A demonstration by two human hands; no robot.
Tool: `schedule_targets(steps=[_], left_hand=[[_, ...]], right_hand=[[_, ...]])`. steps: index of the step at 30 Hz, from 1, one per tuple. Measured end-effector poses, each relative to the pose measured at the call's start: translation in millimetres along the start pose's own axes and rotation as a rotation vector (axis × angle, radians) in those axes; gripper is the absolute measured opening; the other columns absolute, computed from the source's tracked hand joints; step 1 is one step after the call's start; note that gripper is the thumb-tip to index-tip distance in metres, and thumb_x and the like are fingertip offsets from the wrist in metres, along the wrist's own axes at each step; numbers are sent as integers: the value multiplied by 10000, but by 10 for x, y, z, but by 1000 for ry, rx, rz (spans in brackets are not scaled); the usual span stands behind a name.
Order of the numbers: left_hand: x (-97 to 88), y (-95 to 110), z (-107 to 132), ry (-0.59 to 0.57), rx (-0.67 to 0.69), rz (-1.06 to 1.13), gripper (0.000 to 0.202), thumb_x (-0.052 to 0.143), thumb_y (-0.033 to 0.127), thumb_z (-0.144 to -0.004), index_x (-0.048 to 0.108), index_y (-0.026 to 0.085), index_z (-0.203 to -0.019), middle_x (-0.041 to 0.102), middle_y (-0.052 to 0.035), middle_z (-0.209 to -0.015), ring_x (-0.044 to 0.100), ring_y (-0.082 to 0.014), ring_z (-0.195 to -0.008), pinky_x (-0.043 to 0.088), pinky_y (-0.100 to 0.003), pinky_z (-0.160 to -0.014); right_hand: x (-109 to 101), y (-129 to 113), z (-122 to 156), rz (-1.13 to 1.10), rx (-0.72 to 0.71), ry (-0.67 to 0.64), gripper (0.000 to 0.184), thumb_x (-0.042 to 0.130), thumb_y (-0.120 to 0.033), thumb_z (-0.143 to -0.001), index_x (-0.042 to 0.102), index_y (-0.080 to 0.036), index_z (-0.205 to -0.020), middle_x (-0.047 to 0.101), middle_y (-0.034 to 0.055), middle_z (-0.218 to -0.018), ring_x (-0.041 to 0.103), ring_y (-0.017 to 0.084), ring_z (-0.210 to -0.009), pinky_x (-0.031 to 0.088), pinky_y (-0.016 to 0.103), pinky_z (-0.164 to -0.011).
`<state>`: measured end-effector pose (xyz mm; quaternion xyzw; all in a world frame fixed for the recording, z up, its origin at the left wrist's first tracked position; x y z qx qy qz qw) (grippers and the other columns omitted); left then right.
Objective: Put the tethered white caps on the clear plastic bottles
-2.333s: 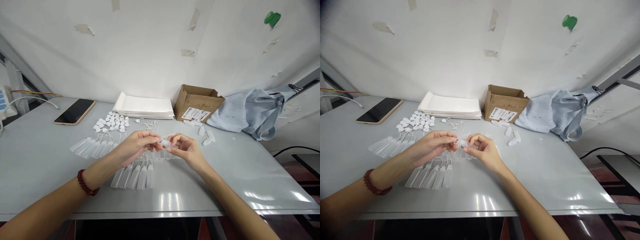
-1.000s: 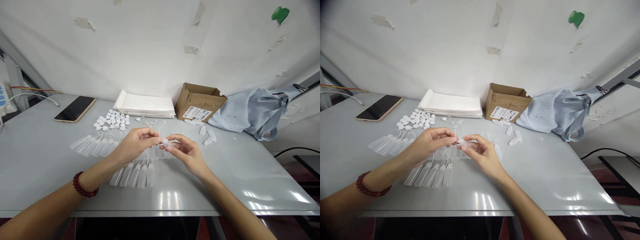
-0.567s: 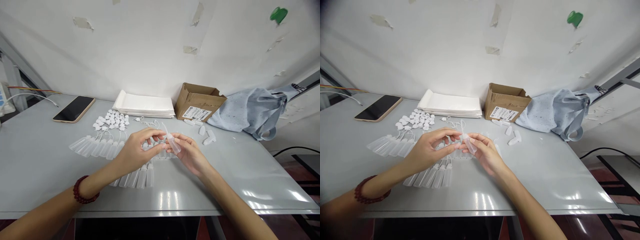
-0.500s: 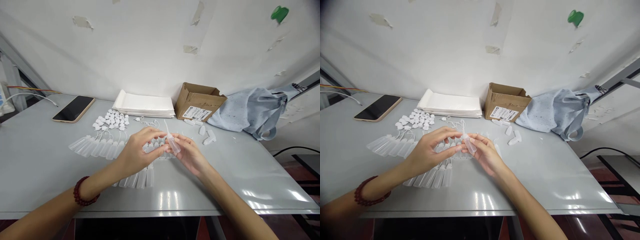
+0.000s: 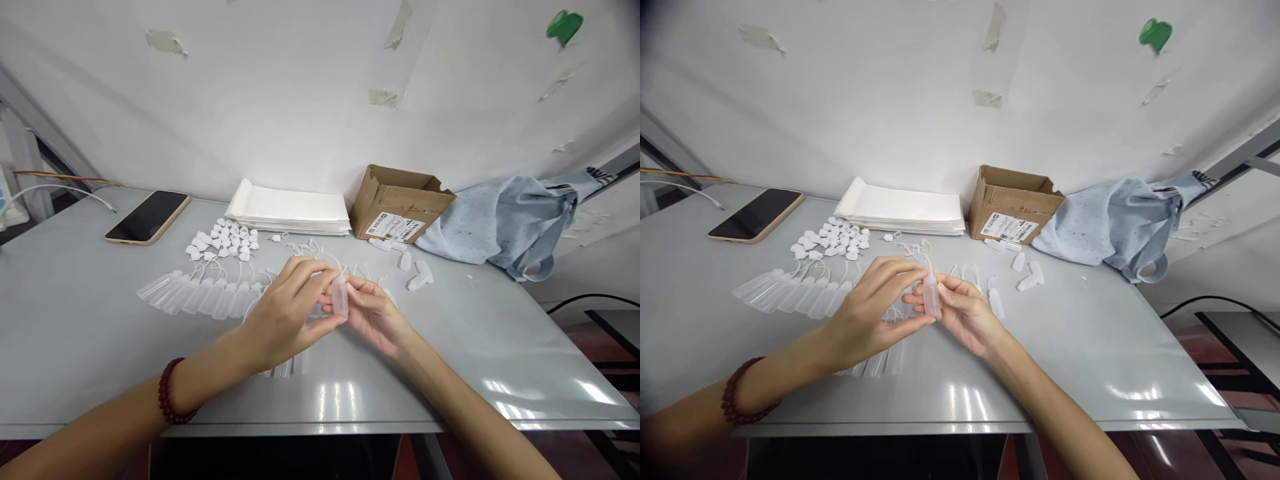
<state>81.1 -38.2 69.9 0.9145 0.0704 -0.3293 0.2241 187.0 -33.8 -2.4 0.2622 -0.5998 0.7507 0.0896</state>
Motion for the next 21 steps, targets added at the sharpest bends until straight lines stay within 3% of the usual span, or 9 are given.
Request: schedule_targets(steps=[4,9,16,21], left_hand=[[15,76,4,-13,104,-134,392,633,234,-844,475,121,-1184,585,-152,-1108,511,-289,-1067,475,-448,-898],[15,104,4,-10,128,-221,358,587,177,-839,475,124,-1175,608,-150,-1075,533,-294,-1022,491,-436,-834],[40,116,14,-50,155,-295,346,564,136,-811,502,77,-1146,621,-167,-1042,538,-307,-995,501,-431,-786],[50,135,12,-63,168,-316,329,570,115,-802,520,64,-1123,631,-158,-1024,540,-300,-997,508,-421,-778]], right_hand=[[28,-6,-1,-9,-8,-29,221,684,-342,-800,689,-193,-963,719,82,-944,662,244,-988,512,402,-879],[72,-16,14,41,-18,-55,227,661,-368,-826,684,-201,-977,714,76,-936,663,233,-962,509,387,-858],[-68,-165,60,370,-194,102,221,607,-389,-884,672,-219,-1009,706,32,-933,664,169,-883,494,316,-842],[-22,-212,95,448,-220,111,196,584,-345,-902,673,-205,-1007,706,22,-889,656,153,-834,509,289,-788]])
Point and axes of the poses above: each hand's wrist, its own z-axis away from the middle knuckle, its own x-axis out of the palm, y = z × x, the point moved 8 cm from there along -z, towards the middle knuckle
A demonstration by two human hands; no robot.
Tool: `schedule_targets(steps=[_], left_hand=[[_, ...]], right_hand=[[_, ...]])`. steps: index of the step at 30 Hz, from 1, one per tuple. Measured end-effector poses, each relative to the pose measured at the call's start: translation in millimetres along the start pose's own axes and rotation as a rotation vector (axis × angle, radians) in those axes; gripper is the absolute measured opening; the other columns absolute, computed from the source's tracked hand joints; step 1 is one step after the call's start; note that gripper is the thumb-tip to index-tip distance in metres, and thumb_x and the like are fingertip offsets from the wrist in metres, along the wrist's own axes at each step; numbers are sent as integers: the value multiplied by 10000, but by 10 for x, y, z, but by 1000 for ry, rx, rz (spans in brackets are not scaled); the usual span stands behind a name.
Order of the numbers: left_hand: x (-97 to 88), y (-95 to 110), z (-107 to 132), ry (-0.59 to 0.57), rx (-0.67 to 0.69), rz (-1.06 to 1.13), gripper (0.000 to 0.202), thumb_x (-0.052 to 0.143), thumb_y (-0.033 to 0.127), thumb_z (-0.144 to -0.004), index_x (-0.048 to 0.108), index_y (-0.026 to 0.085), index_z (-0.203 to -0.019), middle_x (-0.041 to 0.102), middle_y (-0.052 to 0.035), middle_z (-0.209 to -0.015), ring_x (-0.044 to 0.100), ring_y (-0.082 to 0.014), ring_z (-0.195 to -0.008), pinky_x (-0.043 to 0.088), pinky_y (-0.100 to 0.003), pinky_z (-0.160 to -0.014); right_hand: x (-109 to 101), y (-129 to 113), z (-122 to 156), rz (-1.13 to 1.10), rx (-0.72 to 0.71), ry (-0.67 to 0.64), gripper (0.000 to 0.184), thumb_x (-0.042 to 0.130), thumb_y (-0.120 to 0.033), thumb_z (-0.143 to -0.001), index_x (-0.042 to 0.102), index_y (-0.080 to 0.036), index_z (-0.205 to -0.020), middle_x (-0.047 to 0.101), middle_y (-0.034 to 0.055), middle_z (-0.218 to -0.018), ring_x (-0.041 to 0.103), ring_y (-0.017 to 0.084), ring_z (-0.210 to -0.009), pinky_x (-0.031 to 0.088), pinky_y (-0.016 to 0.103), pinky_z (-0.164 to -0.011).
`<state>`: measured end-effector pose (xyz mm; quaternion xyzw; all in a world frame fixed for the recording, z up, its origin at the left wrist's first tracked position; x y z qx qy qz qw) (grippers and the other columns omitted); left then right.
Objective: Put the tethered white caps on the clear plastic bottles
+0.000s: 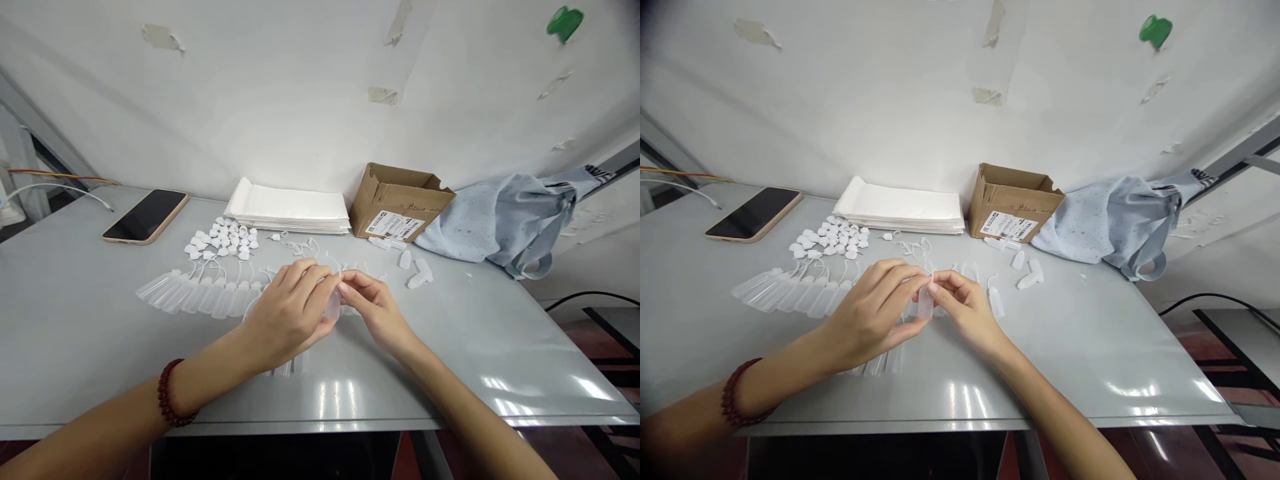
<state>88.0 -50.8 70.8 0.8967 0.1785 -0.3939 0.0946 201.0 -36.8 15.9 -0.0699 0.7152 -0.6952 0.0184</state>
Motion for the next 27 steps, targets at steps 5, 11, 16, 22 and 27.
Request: schedule_targets(steps=[5,11,16,22,27], left_hand=[[37,-13,15,-33,-38,70,322,613,214,-820,543,40,-1083,613,-162,-1030,525,-296,-983,490,-427,-805],[82,-52,30,-98,-102,150,314,631,284,-822,553,87,-1053,603,-122,-1005,501,-274,-976,467,-420,-824],[161,-65,60,-240,-156,217,334,704,309,-759,568,115,-995,586,-101,-976,467,-262,-946,462,-395,-783],[256,77,129,-438,-105,180,335,733,356,-728,586,118,-910,555,-81,-881,446,-245,-863,444,-380,-731],[301,183,209,-479,-81,103,305,749,365,-696,581,126,-783,507,-47,-760,413,-218,-770,415,-348,-662]], right_hand=[[-16,3,-8,47,42,-7,182,593,-327,-890,703,-202,-965,700,17,-865,637,139,-789,494,276,-777],[-23,54,-13,52,115,-56,177,602,-315,-869,713,-184,-911,677,11,-792,614,133,-748,477,276,-761],[-20,49,25,306,207,-141,222,564,-330,-885,694,-155,-843,610,-15,-651,462,78,-542,383,218,-549],[43,79,126,520,309,-299,285,534,-323,-892,652,-130,-717,507,-43,-541,429,64,-483,334,207,-488],[98,158,202,622,352,-402,303,492,-314,-895,654,-125,-722,586,-17,-637,447,58,-453,355,212,-471]])
Point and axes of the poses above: each hand's wrist, its own z-axis away from the middle knuckle, its own x-axis out of the palm, y = z × x, the point moved 8 cm from there along -z, towards the middle knuckle
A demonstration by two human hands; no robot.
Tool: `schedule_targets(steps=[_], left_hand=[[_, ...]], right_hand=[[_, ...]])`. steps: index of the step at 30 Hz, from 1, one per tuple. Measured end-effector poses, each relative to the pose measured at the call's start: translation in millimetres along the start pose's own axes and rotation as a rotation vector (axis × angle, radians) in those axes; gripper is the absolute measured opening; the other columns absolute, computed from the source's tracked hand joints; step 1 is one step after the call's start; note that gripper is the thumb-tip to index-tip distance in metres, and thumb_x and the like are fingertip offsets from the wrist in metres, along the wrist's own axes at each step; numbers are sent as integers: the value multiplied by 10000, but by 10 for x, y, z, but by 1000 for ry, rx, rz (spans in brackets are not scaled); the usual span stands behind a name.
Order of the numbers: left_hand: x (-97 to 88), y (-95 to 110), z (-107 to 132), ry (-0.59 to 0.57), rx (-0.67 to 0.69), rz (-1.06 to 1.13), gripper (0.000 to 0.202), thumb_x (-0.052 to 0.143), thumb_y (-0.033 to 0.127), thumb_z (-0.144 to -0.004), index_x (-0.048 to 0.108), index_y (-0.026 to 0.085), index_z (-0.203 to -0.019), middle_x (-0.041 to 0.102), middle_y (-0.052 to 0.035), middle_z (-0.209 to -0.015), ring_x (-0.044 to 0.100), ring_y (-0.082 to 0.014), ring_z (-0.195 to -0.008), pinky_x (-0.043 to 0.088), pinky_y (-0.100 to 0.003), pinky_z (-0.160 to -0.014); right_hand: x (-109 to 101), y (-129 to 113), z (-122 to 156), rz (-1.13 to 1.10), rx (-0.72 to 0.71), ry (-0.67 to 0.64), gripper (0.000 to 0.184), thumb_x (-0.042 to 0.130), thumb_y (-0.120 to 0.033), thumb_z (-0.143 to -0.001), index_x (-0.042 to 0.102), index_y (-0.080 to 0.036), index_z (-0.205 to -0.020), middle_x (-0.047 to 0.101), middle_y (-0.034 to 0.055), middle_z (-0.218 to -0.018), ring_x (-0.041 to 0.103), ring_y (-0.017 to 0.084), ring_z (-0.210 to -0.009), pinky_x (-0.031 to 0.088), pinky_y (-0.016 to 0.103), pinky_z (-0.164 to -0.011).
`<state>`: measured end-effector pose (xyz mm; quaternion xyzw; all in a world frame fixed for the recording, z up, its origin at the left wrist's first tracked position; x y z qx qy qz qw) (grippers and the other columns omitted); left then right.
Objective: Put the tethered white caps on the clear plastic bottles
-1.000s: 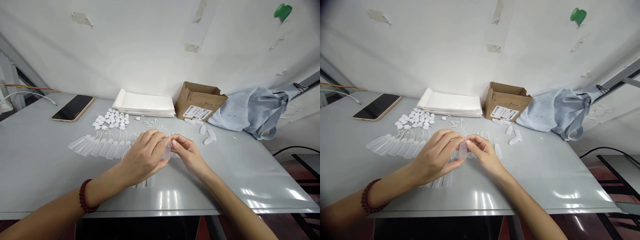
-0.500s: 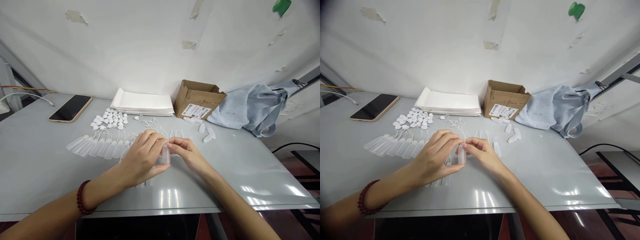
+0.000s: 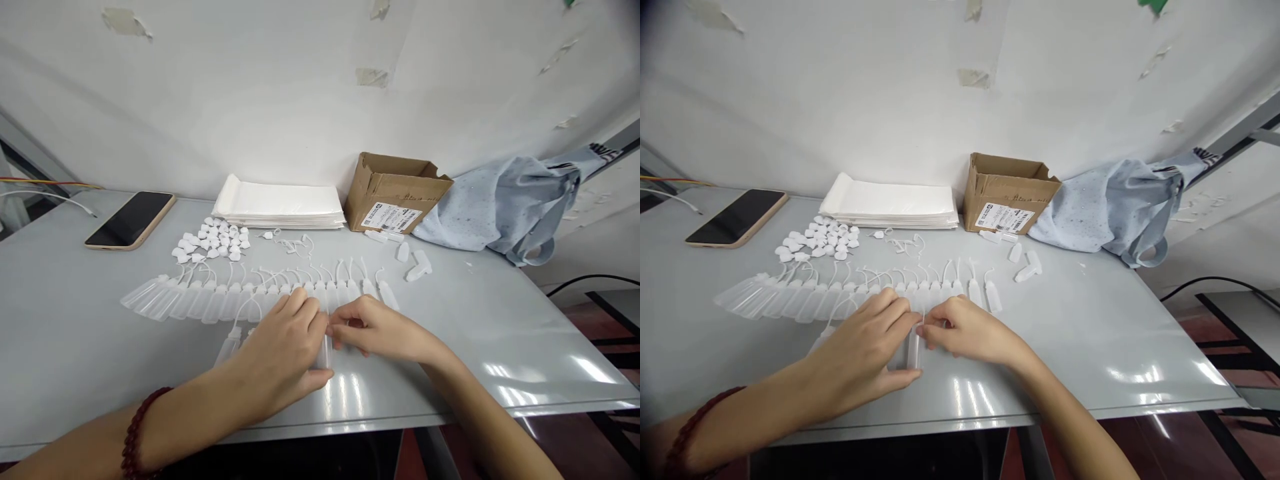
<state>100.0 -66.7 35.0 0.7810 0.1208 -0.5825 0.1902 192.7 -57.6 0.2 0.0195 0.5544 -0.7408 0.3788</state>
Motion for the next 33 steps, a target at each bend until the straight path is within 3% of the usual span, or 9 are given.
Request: schedule_targets(steps=[5,19,33], left_hand=[[72,16,39,5,-29,-47,305,760,371,-675,581,136,-752,507,-40,-742,411,-211,-761,400,-330,-649],[71,-23,44,-27,-68,-74,268,756,351,-678,591,145,-723,541,-33,-701,441,-204,-742,393,-314,-640],[162,-120,44,-201,-110,-28,305,805,358,-641,614,131,-712,568,-47,-717,491,-236,-784,432,-355,-704]], right_hand=[[59,-37,-4,90,-55,-18,233,523,-278,-876,676,-137,-772,472,-53,-552,418,70,-493,309,214,-479],[72,-37,-39,167,-24,68,167,588,-296,-847,639,-156,-772,564,-35,-624,496,92,-577,343,218,-530],[205,-55,-97,63,-49,-20,245,551,-248,-858,563,-153,-632,568,-41,-540,440,57,-475,333,192,-506]])
Point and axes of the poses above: each hand's wrist, its own z-axis away from the middle knuckle, its own x-axis out of the palm, y = z × x, the point moved 8 cm from there along -z, towards the middle knuckle
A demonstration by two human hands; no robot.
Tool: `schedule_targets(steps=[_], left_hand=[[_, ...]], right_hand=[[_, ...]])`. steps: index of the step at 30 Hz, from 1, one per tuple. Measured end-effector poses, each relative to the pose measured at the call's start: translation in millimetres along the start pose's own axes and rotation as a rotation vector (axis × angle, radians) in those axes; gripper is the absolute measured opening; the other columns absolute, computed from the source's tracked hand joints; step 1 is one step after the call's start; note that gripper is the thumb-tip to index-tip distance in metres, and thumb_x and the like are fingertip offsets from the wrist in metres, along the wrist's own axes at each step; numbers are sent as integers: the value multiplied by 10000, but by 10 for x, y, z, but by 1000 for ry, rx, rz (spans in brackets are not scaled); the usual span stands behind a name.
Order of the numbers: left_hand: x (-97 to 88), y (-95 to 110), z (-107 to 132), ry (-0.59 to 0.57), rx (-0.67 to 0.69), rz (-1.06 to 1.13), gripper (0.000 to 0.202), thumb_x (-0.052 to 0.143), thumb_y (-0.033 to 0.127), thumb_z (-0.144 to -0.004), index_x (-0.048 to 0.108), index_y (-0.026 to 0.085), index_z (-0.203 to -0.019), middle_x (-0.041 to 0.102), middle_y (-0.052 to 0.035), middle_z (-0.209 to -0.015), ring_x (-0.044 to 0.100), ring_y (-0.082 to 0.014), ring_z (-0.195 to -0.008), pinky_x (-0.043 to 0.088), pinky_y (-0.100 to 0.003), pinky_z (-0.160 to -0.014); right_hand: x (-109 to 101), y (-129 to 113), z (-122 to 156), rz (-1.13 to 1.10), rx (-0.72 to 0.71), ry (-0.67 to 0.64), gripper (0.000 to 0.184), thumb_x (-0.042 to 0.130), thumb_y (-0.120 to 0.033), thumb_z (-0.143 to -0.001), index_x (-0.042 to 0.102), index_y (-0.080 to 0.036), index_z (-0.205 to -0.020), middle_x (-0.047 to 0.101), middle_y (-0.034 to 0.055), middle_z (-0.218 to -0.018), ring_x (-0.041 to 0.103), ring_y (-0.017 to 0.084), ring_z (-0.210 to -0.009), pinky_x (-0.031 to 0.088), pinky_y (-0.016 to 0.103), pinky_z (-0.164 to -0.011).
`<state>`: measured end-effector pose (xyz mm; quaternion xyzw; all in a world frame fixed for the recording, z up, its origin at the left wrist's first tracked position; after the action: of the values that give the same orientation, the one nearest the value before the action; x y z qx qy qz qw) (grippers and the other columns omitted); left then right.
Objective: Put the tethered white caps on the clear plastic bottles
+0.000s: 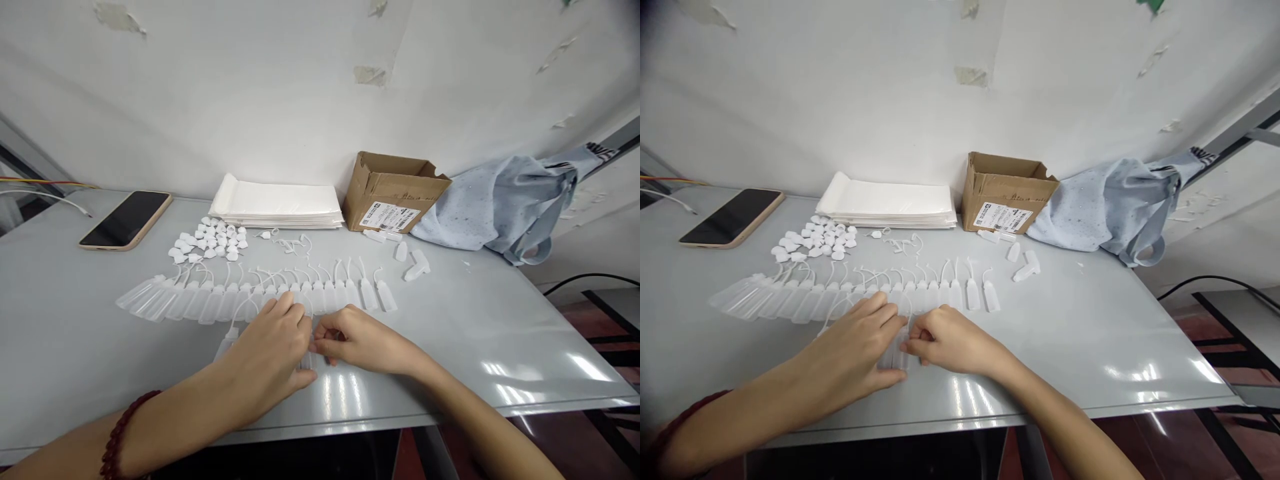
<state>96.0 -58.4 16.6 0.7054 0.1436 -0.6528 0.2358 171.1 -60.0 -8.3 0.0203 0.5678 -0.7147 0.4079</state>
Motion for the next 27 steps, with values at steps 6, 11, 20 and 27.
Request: schedule_targets(steps=[6,11,20,27], left_hand=[[-19,27,2,-26,30,-32,294,793,364,-669,613,134,-697,567,-35,-686,500,-221,-748,416,-355,-732],[-32,32,16,-19,48,-49,377,802,459,-648,602,143,-700,569,-25,-690,498,-209,-727,405,-338,-707],[-190,-136,36,72,-55,134,333,722,459,-755,598,151,-745,556,-18,-701,500,-204,-753,404,-311,-653],[-346,-413,42,264,-194,205,241,498,326,-916,648,139,-888,551,-29,-660,514,-221,-781,438,-324,-628]], right_hand=[[16,9,-10,-29,12,-11,240,545,-256,-858,572,-148,-645,576,-35,-548,408,58,-465,311,196,-477],[37,21,-13,-39,25,-40,266,531,-264,-862,553,-153,-621,567,-31,-545,393,63,-463,291,202,-454],[-3,48,4,-32,45,-18,259,525,-284,-873,579,-153,-656,596,-20,-569,426,72,-483,312,204,-473],[-12,36,10,-14,26,-11,325,510,-358,-900,579,-150,-660,610,-10,-572,414,66,-473,315,198,-469]])
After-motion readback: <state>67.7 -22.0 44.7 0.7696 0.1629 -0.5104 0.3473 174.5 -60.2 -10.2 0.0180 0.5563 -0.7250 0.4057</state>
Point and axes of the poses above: each hand's wrist, its own z-axis away from the middle knuckle, its own x-axis out of the palm, y = z × x, the point moved 8 cm from there along -z, towards the middle knuckle
